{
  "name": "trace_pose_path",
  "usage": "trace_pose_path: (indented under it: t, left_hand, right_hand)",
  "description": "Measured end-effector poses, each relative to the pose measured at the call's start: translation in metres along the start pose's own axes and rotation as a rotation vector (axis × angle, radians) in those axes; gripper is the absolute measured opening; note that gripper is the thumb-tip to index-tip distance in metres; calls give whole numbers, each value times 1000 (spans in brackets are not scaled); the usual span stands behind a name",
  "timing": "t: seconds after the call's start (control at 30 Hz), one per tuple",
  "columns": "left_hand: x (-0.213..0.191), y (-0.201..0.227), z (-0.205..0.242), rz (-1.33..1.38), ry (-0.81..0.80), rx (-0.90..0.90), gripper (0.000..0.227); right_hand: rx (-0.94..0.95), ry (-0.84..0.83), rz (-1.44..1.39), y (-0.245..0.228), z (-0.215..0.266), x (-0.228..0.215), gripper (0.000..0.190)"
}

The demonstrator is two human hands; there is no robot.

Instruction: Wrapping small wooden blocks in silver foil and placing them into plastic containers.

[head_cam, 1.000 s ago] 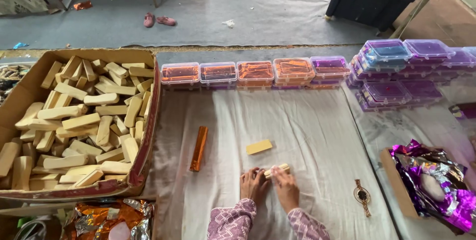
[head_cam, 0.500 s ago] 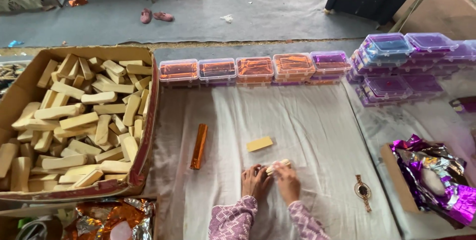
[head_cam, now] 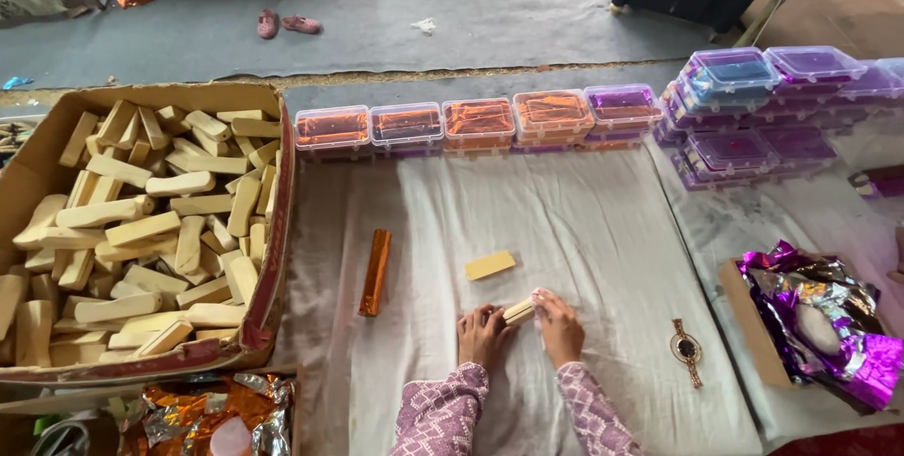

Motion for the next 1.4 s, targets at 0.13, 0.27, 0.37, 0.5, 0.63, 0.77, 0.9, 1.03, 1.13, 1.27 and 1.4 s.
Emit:
trace_pose_path:
  t: [0.13,0.27,0.37,0.5,0.63,0.77,0.9,1.03,1.13,1.27,1.4]
  left_hand:
    - [-4,3,1,-14,-1,-7,45]
    - [5,-3,2,-56,13,12,45]
    - [3,-5,1,-50,39,36,47]
    - [-4,1,2,5,28,16,46]
    - [4,-1,2,5,11,-3,47]
    - [-1,0,2,-9,43,15,46]
    - [-4,2,4,15,20,4,45]
    - [31,-14,9,-51,43,62,50]
    - [6,-5,3,-30,50,67,49]
    - [-1,1,3,-10,46,19,48]
    - [-10,4,4,-41,64,39,45]
  right_hand:
    - [102,-94,-18,-33,12,16,21]
    - [-52,-195,-40,-43,15,16,34]
    - [-22,-214,-63,-23,6,15,29]
    - [68,-126,-56,-1,-4,-2,22]
    - [54,-43,3,-9,3,4,22]
    - [18,-105,-8,-35,15,17,21]
    - [-116,-159,-71,-36,18,16,29]
    - [10,-231,-34,-2,11,10,26]
    - [-25,-59,-32,-9,-3,0,24]
    - [-60,-61,70,-24,13,13,28]
    - [-170,-135,3,-51,23,20,32]
Point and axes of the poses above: each hand's wrist, its own z-axis away from the middle knuckle, its own x-axis out of the palm, y = z × x, the point moved 4 cm from there along -z, towards the middle knuckle, and after that the axes turned 15 degrees about -x, right-handed, at the moved point
